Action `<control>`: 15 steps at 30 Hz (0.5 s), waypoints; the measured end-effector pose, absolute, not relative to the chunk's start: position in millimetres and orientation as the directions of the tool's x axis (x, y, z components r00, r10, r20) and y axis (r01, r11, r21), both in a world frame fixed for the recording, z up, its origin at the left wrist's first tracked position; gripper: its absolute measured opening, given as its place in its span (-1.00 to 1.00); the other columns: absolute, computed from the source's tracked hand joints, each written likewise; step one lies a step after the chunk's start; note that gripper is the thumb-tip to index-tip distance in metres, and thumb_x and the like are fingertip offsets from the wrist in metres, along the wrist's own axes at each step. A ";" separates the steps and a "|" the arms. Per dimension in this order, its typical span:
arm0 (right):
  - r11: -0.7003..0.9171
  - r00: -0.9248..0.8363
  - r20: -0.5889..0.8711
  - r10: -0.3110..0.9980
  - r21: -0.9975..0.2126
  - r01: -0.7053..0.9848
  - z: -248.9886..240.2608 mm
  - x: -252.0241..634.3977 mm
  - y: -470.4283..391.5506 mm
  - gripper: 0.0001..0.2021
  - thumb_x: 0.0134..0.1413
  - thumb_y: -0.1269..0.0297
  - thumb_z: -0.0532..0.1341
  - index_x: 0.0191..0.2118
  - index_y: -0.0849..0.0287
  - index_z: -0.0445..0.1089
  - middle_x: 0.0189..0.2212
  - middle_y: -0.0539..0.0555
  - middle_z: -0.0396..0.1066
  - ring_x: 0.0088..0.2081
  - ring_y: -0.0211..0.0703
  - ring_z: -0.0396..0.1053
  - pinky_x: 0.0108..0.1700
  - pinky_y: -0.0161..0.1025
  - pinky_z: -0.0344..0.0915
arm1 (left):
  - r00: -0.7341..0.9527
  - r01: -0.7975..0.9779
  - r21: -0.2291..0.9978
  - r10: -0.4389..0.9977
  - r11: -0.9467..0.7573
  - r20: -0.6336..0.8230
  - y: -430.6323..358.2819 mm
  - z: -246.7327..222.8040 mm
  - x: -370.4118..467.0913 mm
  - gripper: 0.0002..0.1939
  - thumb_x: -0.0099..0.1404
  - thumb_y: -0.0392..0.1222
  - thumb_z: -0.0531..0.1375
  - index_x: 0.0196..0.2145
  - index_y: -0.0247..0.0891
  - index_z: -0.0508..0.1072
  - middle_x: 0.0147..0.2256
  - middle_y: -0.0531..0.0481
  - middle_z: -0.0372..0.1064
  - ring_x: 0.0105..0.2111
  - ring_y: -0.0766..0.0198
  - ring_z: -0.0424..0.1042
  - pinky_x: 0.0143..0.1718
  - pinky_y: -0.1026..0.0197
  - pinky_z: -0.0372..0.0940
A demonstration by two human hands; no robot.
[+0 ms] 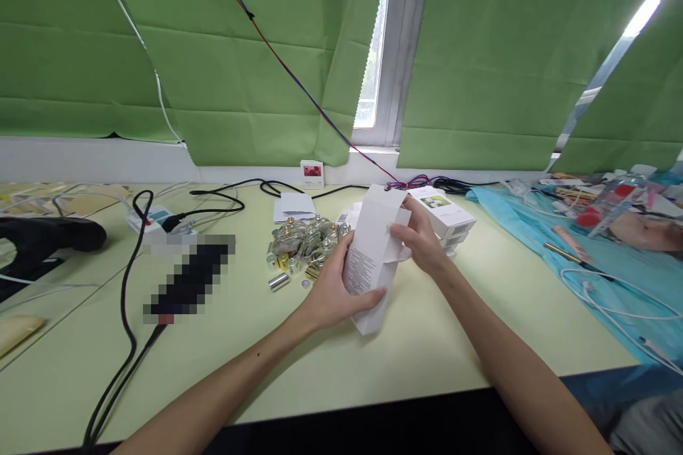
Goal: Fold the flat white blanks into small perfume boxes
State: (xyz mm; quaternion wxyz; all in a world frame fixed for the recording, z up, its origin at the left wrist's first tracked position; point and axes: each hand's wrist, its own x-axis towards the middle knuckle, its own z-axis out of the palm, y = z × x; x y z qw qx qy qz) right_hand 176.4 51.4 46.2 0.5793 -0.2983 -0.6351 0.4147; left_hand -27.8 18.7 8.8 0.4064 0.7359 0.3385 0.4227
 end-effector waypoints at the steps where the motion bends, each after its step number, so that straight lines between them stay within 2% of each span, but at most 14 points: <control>1: 0.491 -0.154 0.500 0.852 -0.866 -0.098 45.8 176.1 51.8 -0.49 -0.05 -0.07 0.41 -0.03 0.03 0.33 -0.09 0.08 0.44 -0.11 -0.04 0.42 -0.13 -0.18 0.39 | 0.411 0.158 0.885 0.844 -0.438 0.345 18.7 8.7 -27.9 -0.03 0.12 -0.01 0.43 0.37 -0.04 0.06 0.31 -0.16 0.20 0.28 -0.11 0.26 0.27 -0.12 0.24; 5: 0.515 -0.162 0.517 0.841 -0.855 -0.058 46.8 174.9 51.8 -0.50 -0.09 -0.11 0.42 -0.11 0.06 0.36 -0.14 0.07 0.43 -0.06 -0.01 0.40 -0.04 -0.15 0.38 | 0.404 0.150 0.884 0.844 -0.442 0.353 19.0 7.6 -27.9 -0.03 0.13 -0.01 0.43 0.37 -0.01 0.05 0.32 -0.15 0.19 0.29 -0.13 0.24 0.26 -0.12 0.26; 9: 0.501 -0.159 0.499 0.852 -0.865 -0.030 49.8 173.6 49.8 -0.48 -0.13 -0.17 0.42 -0.15 0.06 0.36 -0.16 0.07 0.42 -0.08 -0.01 0.40 -0.06 -0.13 0.39 | 0.394 0.161 0.888 0.853 -0.430 0.342 19.2 6.2 -28.2 0.01 0.11 0.01 0.44 0.39 -0.03 0.03 0.33 -0.18 0.16 0.30 -0.16 0.22 0.27 -0.14 0.24; 15: 0.528 -0.150 0.530 0.835 -0.847 -0.054 51.1 172.2 47.5 -0.55 -0.10 -0.11 0.43 -0.19 0.07 0.40 -0.21 0.04 0.41 -0.12 -0.04 0.38 -0.08 -0.16 0.37 | 0.386 0.150 0.892 0.856 -0.427 0.345 20.3 4.5 -28.7 0.03 0.11 0.00 0.45 0.39 -0.04 0.00 0.32 -0.20 0.17 0.29 -0.14 0.24 0.29 -0.16 0.23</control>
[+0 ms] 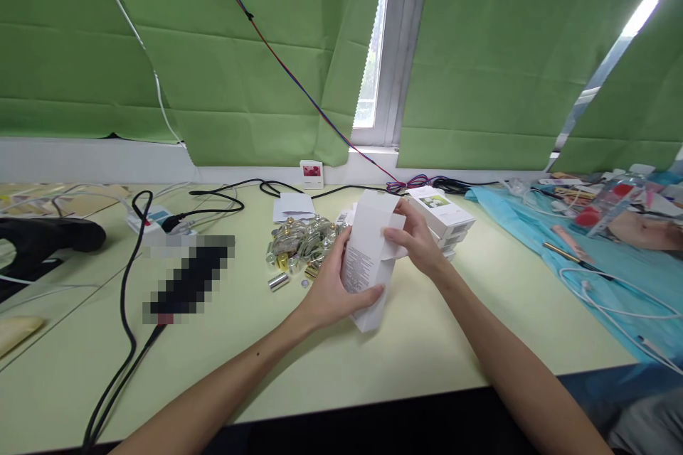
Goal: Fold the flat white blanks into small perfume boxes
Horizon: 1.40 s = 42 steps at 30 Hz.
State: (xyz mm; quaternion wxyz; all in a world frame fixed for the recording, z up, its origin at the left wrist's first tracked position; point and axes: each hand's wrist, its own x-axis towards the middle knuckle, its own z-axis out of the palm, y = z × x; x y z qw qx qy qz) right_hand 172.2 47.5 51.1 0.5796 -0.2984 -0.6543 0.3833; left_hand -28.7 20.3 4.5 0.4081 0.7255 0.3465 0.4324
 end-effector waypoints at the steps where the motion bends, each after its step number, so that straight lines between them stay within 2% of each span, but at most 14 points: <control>1: 0.527 -0.152 0.529 0.835 -0.848 -0.057 50.8 172.3 47.5 -0.56 -0.10 -0.10 0.42 -0.19 0.07 0.40 -0.22 0.04 0.41 -0.14 -0.05 0.38 -0.09 -0.16 0.37 | 0.380 0.152 0.892 0.858 -0.426 0.345 20.6 4.0 -28.7 0.03 0.11 -0.01 0.45 0.39 -0.04 0.00 0.32 -0.20 0.17 0.29 -0.15 0.24 0.28 -0.17 0.23; 6: 0.477 -0.188 0.480 0.857 -0.877 -0.064 48.6 172.2 47.7 -0.61 -0.04 -0.08 0.41 -0.24 0.08 0.39 -0.28 0.02 0.38 -0.22 -0.10 0.35 -0.18 -0.19 0.33 | 0.350 0.152 0.901 0.875 -0.405 0.334 22.4 0.8 -28.3 0.06 0.09 -0.02 0.46 0.40 -0.04 -0.02 0.32 -0.21 0.17 0.30 -0.16 0.23 0.29 -0.18 0.21; 11: 0.512 -0.181 0.525 0.832 -0.851 -0.119 48.6 171.3 47.3 -0.65 0.03 0.04 0.40 -0.44 0.12 0.28 -0.32 -0.02 0.24 -0.28 -0.20 0.26 -0.26 -0.28 0.24 | 0.341 0.153 0.917 0.890 -0.369 0.301 23.3 1.6 -27.5 0.06 0.09 0.00 0.46 0.40 -0.06 -0.01 0.30 -0.23 0.18 0.29 -0.16 0.24 0.27 -0.18 0.23; 15: 0.502 -0.198 0.515 0.834 -0.857 -0.116 48.5 171.8 47.1 -0.68 0.04 0.06 0.40 -0.43 0.12 0.31 -0.35 -0.02 0.22 -0.31 -0.21 0.23 -0.28 -0.28 0.23 | 0.340 0.140 0.920 0.890 -0.366 0.303 22.9 2.1 -27.2 0.05 0.09 0.00 0.46 0.39 -0.07 0.00 0.30 -0.23 0.19 0.28 -0.15 0.25 0.26 -0.18 0.24; 23: 0.520 -0.218 0.527 0.821 -0.849 -0.093 46.4 172.1 47.6 -0.71 0.00 0.04 0.43 -0.42 0.11 0.42 -0.35 0.01 0.29 -0.26 -0.15 0.27 -0.24 -0.23 0.27 | 0.346 0.136 0.925 0.892 -0.355 0.292 23.4 0.7 -27.6 0.06 0.09 0.04 0.46 0.39 -0.05 -0.01 0.29 -0.21 0.20 0.28 -0.13 0.26 0.26 -0.14 0.25; 29: 0.490 -0.266 0.492 0.829 -0.868 -0.081 46.7 170.4 45.2 -0.68 0.00 0.03 0.43 -0.50 0.12 0.40 -0.34 0.05 0.37 -0.18 -0.07 0.31 -0.13 -0.15 0.28 | 0.328 0.159 0.928 0.905 -0.336 0.272 23.3 2.0 -27.4 0.06 0.09 0.02 0.46 0.39 -0.07 -0.03 0.31 -0.22 0.17 0.29 -0.13 0.23 0.28 -0.15 0.23; 34: 0.444 -0.272 0.450 0.851 -0.892 -0.086 49.0 168.8 43.5 -0.64 -0.05 0.01 0.45 -0.54 0.12 0.38 -0.35 0.04 0.38 -0.26 -0.11 0.30 -0.24 -0.18 0.25 | 0.325 0.164 0.925 0.904 -0.343 0.278 22.5 3.9 -26.8 0.06 0.09 0.02 0.45 0.39 -0.07 -0.03 0.31 -0.23 0.17 0.29 -0.15 0.23 0.27 -0.17 0.22; 42: 0.457 -0.268 0.460 0.846 -0.886 -0.077 47.8 169.3 44.3 -0.61 -0.03 0.01 0.44 -0.57 0.14 0.33 -0.39 0.03 0.35 -0.30 -0.16 0.26 -0.27 -0.22 0.20 | 0.319 0.167 0.918 0.901 -0.360 0.295 23.4 2.5 -27.4 0.07 0.09 0.01 0.46 0.39 -0.06 -0.04 0.31 -0.21 0.16 0.29 -0.12 0.22 0.25 -0.12 0.24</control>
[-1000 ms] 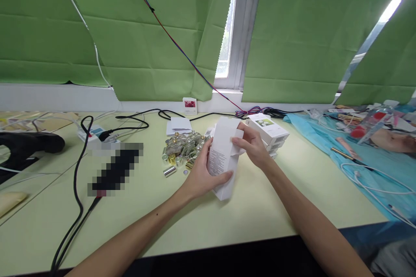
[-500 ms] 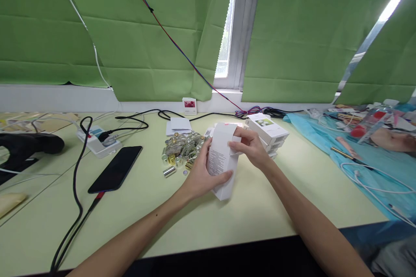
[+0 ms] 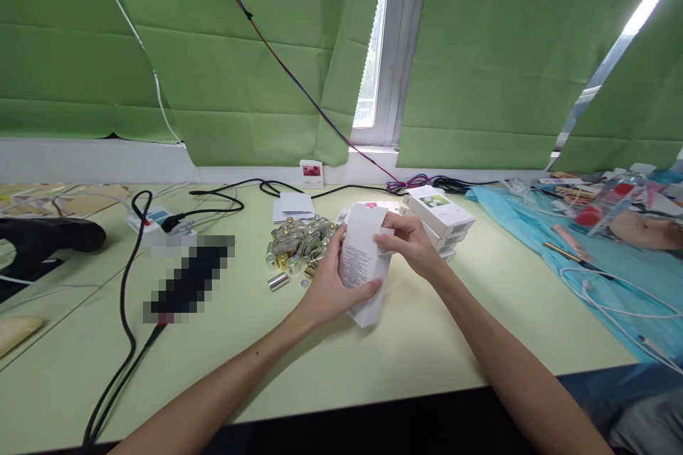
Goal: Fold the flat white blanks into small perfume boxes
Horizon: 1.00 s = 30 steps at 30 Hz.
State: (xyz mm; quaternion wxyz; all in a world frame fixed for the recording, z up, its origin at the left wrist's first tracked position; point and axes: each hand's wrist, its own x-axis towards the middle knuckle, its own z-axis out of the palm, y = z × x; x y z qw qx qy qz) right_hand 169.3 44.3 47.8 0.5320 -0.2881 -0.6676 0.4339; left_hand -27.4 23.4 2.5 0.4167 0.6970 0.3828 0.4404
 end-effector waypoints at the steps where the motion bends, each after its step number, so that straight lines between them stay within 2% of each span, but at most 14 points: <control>1: 0.462 -0.264 0.462 0.847 -0.884 -0.066 48.0 169.1 44.1 -0.61 -0.03 0.01 0.43 -0.57 0.15 0.33 -0.41 0.02 0.34 -0.31 -0.17 0.25 -0.28 -0.22 0.19 | 0.316 0.170 0.918 0.902 -0.357 0.292 23.2 3.1 -27.3 0.07 0.09 0.01 0.46 0.39 -0.05 -0.04 0.30 -0.21 0.17 0.29 -0.12 0.22 0.25 -0.11 0.25; 5: 0.468 -0.211 0.462 0.862 -0.883 -0.022 48.3 167.9 44.2 -0.63 0.03 -0.01 0.38 -0.52 0.15 0.33 -0.50 -0.03 0.26 -0.41 -0.24 0.20 -0.35 -0.26 0.15 | 0.288 0.195 0.917 0.914 -0.347 0.285 20.9 8.1 -25.5 0.02 0.09 -0.01 0.45 0.37 -0.06 0.01 0.28 -0.18 0.20 0.27 -0.12 0.24 0.21 -0.08 0.28; 8: 0.486 -0.136 0.484 0.864 -0.874 -0.017 47.5 166.0 45.1 -0.67 0.05 0.02 0.36 -0.47 0.15 0.33 -0.49 -0.04 0.26 -0.41 -0.25 0.22 -0.35 -0.27 0.18 | 0.269 0.218 0.914 0.921 -0.343 0.281 19.2 11.6 -23.9 -0.01 0.08 -0.04 0.44 0.35 -0.04 0.05 0.26 -0.15 0.22 0.25 -0.10 0.26 0.19 -0.07 0.29; 13: 0.573 -0.053 0.570 0.820 -0.818 0.053 46.3 161.4 45.9 -0.71 0.09 0.06 0.33 -0.45 0.13 0.31 -0.49 -0.04 0.30 -0.40 -0.23 0.27 -0.34 -0.26 0.25 | 0.245 0.249 0.919 0.938 -0.307 0.247 18.0 13.8 -22.8 0.00 0.05 -0.05 0.45 0.34 -0.07 0.06 0.24 -0.17 0.25 0.22 -0.11 0.28 0.18 -0.10 0.29; 17: 0.629 0.005 0.637 0.771 -0.763 0.151 45.2 159.2 45.5 -0.73 0.10 0.13 0.30 -0.50 0.11 0.28 -0.55 -0.05 0.26 -0.45 -0.25 0.23 -0.34 -0.25 0.25 | 0.243 0.251 0.916 0.937 -0.312 0.252 17.8 13.1 -23.1 0.00 0.06 -0.06 0.44 0.35 -0.06 0.06 0.24 -0.16 0.24 0.23 -0.11 0.28 0.18 -0.09 0.29; 23: 0.649 -0.014 0.660 0.751 -0.734 0.200 41.1 160.1 46.1 -0.76 0.11 0.22 0.27 -0.52 0.12 0.29 -0.58 -0.06 0.25 -0.48 -0.25 0.19 -0.41 -0.26 0.17 | 0.247 0.248 0.919 0.937 -0.307 0.247 17.0 13.2 -22.8 0.02 0.06 -0.04 0.44 0.36 -0.04 0.01 0.25 -0.16 0.24 0.24 -0.10 0.28 0.19 -0.10 0.29; 30: 0.636 -0.079 0.635 0.769 -0.744 0.203 47.5 158.5 40.8 -0.70 0.09 0.21 0.25 -0.59 0.13 0.23 -0.64 -0.07 0.21 -0.53 -0.29 0.12 -0.46 -0.27 0.08 | 0.237 0.275 0.905 0.935 -0.325 0.264 19.1 11.3 -24.0 0.00 0.07 -0.02 0.45 0.35 -0.05 0.03 0.24 -0.17 0.26 0.22 -0.10 0.30 0.18 -0.13 0.29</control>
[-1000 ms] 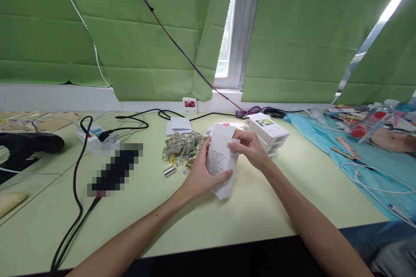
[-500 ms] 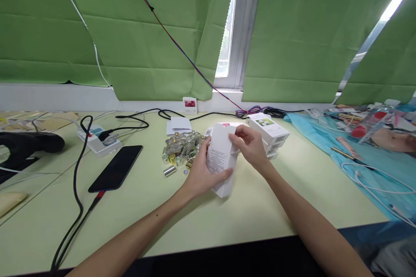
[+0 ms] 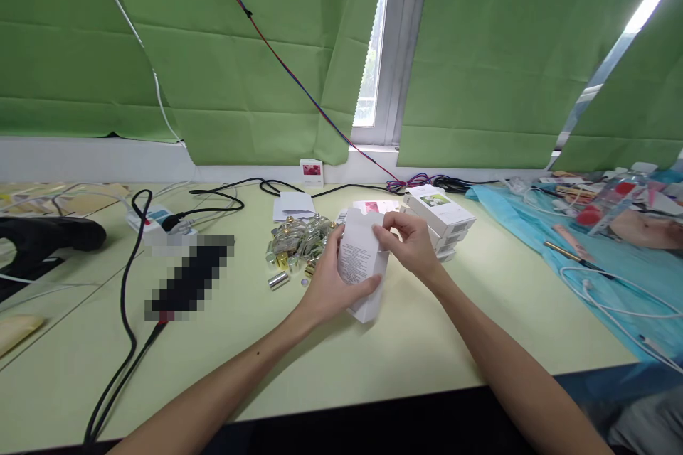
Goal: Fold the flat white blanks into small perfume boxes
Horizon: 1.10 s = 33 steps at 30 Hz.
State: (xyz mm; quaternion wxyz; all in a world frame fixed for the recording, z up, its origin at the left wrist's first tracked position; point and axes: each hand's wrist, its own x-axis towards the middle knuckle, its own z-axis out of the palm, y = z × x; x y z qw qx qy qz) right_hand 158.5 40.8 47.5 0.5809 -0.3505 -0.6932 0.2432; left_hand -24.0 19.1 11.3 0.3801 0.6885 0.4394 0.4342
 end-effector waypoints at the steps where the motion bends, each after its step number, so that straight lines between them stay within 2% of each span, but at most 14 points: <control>1: 0.636 -0.090 0.633 0.769 -0.743 0.207 48.6 158.2 40.0 -0.70 0.09 0.21 0.25 -0.59 0.13 0.22 -0.64 -0.07 0.20 -0.53 -0.30 0.11 -0.47 -0.28 0.07 | 0.237 0.277 0.903 0.934 -0.329 0.268 19.1 11.6 -24.1 -0.01 0.08 -0.02 0.44 0.34 -0.04 0.04 0.23 -0.16 0.27 0.21 -0.09 0.32 0.17 -0.12 0.31; 9: 0.640 -0.155 0.623 0.767 -0.729 0.243 47.8 158.9 38.7 -0.69 0.08 0.22 0.24 -0.60 0.14 0.18 -0.63 -0.09 0.13 -0.53 -0.33 0.04 -0.50 -0.29 -0.02 | 0.225 0.280 0.903 0.936 -0.327 0.269 17.3 15.8 -23.2 -0.05 0.08 -0.02 0.43 0.32 -0.06 0.07 0.20 -0.15 0.31 0.18 -0.09 0.35 0.12 -0.09 0.36; 14: 0.626 -0.150 0.609 0.779 -0.737 0.257 47.9 158.4 38.1 -0.70 0.07 0.20 0.25 -0.59 0.14 0.20 -0.62 -0.08 0.13 -0.52 -0.32 0.04 -0.49 -0.29 0.01 | 0.221 0.281 0.901 0.936 -0.331 0.275 18.6 13.9 -23.7 -0.05 0.09 0.00 0.43 0.33 -0.05 0.07 0.20 -0.14 0.30 0.18 -0.08 0.35 0.12 -0.08 0.36; 21: 0.610 -0.073 0.612 0.788 -0.760 0.225 47.8 156.2 38.6 -0.77 0.06 0.17 0.27 -0.51 0.12 0.29 -0.61 -0.06 0.23 -0.52 -0.29 0.14 -0.49 -0.29 0.10 | 0.220 0.281 0.904 0.938 -0.322 0.266 16.9 16.9 -23.2 -0.07 0.08 -0.01 0.43 0.31 -0.03 0.09 0.21 -0.13 0.29 0.17 -0.08 0.36 0.10 -0.09 0.36; 33: 0.649 -0.159 0.631 0.759 -0.719 0.249 46.4 156.8 38.8 -0.74 0.09 0.24 0.24 -0.56 0.12 0.23 -0.62 -0.08 0.18 -0.53 -0.30 0.07 -0.47 -0.28 0.09 | 0.213 0.259 0.918 0.945 -0.299 0.248 18.9 16.4 -22.8 -0.01 0.06 -0.02 0.44 0.33 -0.10 0.04 0.22 -0.20 0.26 0.18 -0.10 0.34 0.14 -0.12 0.33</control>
